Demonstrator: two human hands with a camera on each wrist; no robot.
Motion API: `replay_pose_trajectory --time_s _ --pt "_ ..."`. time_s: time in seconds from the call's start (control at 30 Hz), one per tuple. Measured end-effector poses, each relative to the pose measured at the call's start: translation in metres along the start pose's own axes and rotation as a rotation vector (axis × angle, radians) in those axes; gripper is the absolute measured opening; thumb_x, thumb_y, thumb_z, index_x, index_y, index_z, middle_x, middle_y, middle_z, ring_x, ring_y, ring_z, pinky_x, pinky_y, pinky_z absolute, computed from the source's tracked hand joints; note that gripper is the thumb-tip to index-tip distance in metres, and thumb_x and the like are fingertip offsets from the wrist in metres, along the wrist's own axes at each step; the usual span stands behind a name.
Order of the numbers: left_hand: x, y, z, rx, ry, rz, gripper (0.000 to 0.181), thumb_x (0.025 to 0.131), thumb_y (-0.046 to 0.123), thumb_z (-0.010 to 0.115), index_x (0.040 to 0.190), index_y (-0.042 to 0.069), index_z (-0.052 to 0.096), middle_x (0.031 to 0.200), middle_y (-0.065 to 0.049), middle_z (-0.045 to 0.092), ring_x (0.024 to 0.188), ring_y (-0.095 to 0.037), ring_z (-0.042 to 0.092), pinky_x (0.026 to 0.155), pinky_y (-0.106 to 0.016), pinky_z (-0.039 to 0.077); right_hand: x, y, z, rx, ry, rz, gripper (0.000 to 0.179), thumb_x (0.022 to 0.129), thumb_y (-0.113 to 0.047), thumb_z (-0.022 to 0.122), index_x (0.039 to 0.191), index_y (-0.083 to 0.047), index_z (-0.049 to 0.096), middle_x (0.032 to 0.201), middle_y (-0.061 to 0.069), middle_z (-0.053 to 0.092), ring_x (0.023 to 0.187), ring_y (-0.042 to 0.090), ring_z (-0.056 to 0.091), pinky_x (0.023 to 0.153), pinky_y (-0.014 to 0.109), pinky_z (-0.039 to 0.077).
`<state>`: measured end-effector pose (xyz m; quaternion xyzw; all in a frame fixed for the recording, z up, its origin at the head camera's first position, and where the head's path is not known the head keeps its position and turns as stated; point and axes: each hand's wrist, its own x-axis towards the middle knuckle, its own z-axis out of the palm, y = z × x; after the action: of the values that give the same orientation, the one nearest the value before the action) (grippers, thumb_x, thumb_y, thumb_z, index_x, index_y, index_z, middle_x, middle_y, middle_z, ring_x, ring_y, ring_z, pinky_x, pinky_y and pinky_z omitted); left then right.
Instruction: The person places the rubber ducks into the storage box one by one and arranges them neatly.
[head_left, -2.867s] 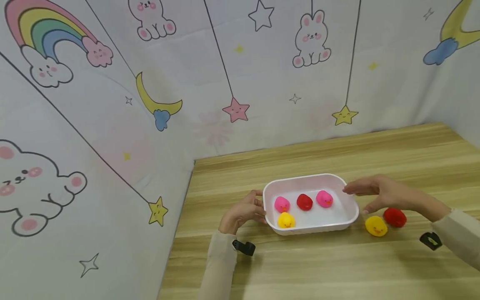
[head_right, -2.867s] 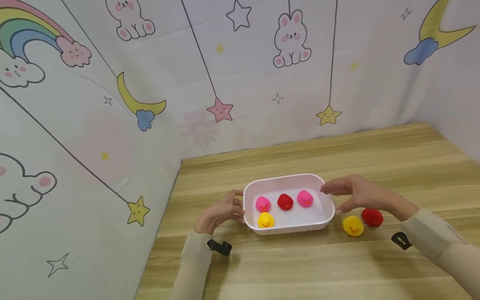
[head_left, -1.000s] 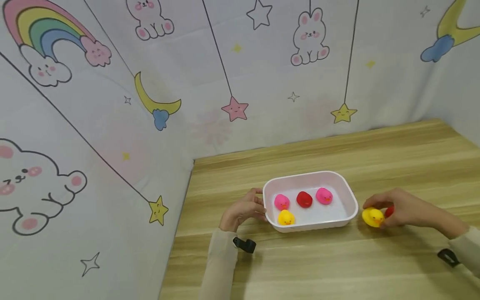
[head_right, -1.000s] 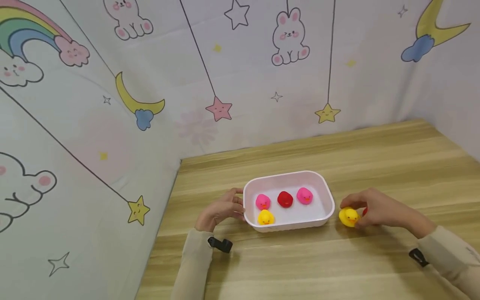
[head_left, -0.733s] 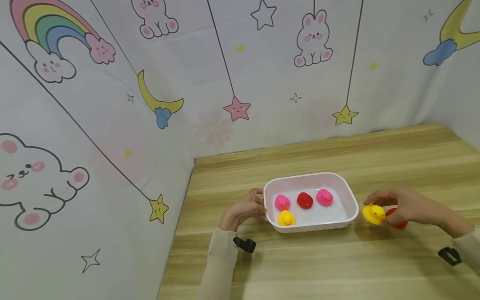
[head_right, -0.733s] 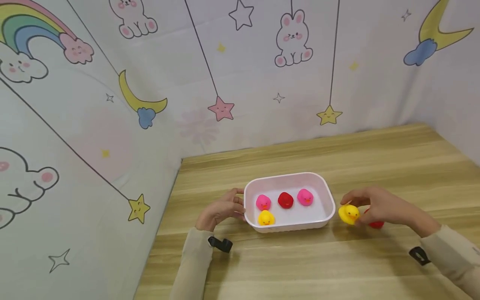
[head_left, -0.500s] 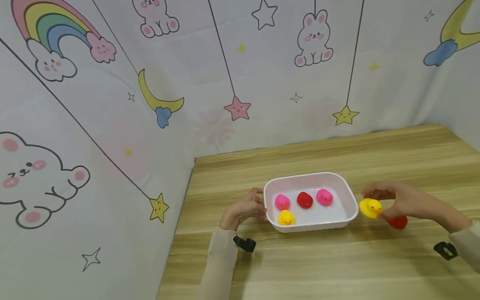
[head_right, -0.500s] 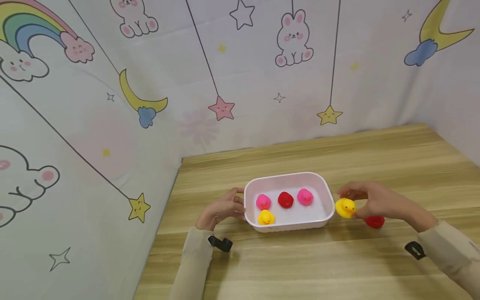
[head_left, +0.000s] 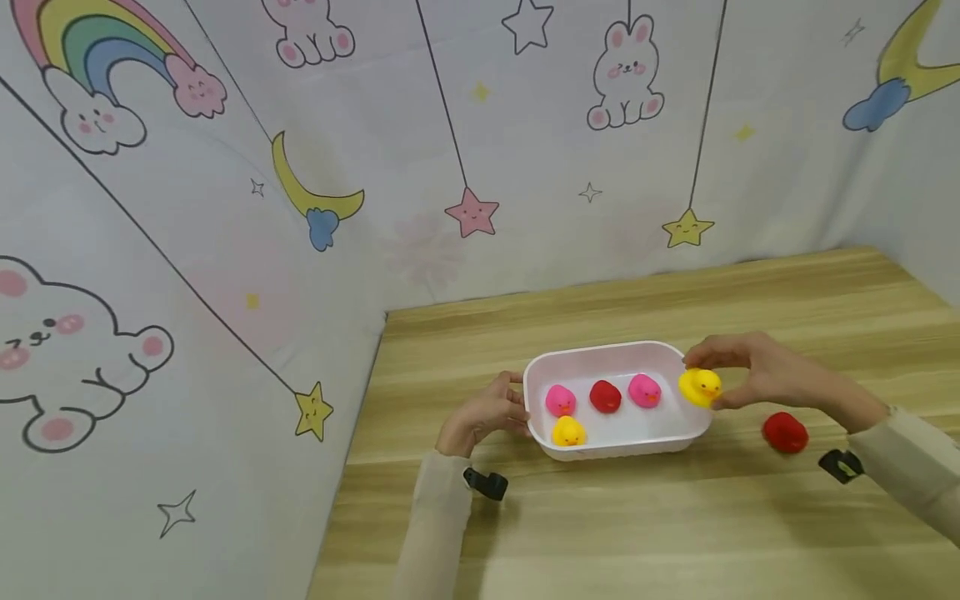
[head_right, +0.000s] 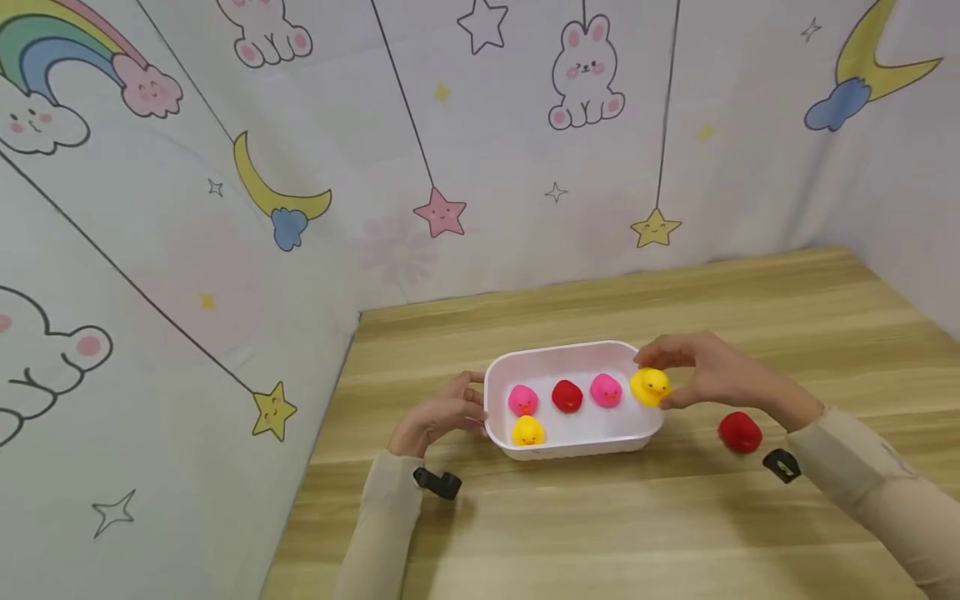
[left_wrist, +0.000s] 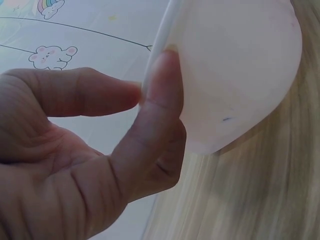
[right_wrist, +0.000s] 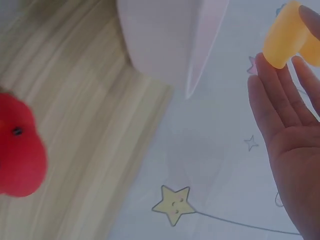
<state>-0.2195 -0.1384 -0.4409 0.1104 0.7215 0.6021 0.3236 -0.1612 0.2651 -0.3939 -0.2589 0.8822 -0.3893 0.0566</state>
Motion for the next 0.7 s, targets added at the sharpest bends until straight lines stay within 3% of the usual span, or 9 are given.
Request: replay_pose_trajectory --time_s 0.17,0.4,0.7 --pt "-0.001 0.001 0.000 0.011 0.006 0.003 0.064 0.087 -0.012 0.055 0.144 -0.007 0.027 0.116 -0.032 0.054 0.072 -0.020 0.063 0.087 -0.049 0.061 0.016 -0.008 0.002 -0.028 0.012 -0.018 0.046 0.078 -0.014 0.087 0.120 -0.018 0.069 0.118 -0.006 0.070 0.107 0.010 0.063 0.093 0.028 0.054" --pt "0.003 0.002 -0.001 -0.028 0.007 -0.001 0.065 0.087 -0.014 0.054 0.144 -0.007 0.025 0.112 -0.030 0.053 0.070 -0.020 0.063 0.084 -0.048 0.062 0.036 -0.013 0.009 -0.001 -0.008 -0.061 0.046 0.077 -0.012 0.087 0.119 -0.016 0.068 0.115 -0.007 0.070 0.106 0.018 0.065 0.094 0.061 0.054" --pt "0.004 0.001 0.001 -0.041 0.025 -0.019 0.064 0.088 -0.017 0.053 0.145 -0.007 0.025 0.106 -0.025 0.053 0.068 -0.020 0.063 0.080 -0.045 0.063 0.062 -0.020 0.025 -0.005 -0.045 -0.101 0.044 0.076 -0.008 0.084 0.117 -0.015 0.070 0.112 -0.008 0.070 0.105 0.020 0.065 0.092 0.048 0.058"
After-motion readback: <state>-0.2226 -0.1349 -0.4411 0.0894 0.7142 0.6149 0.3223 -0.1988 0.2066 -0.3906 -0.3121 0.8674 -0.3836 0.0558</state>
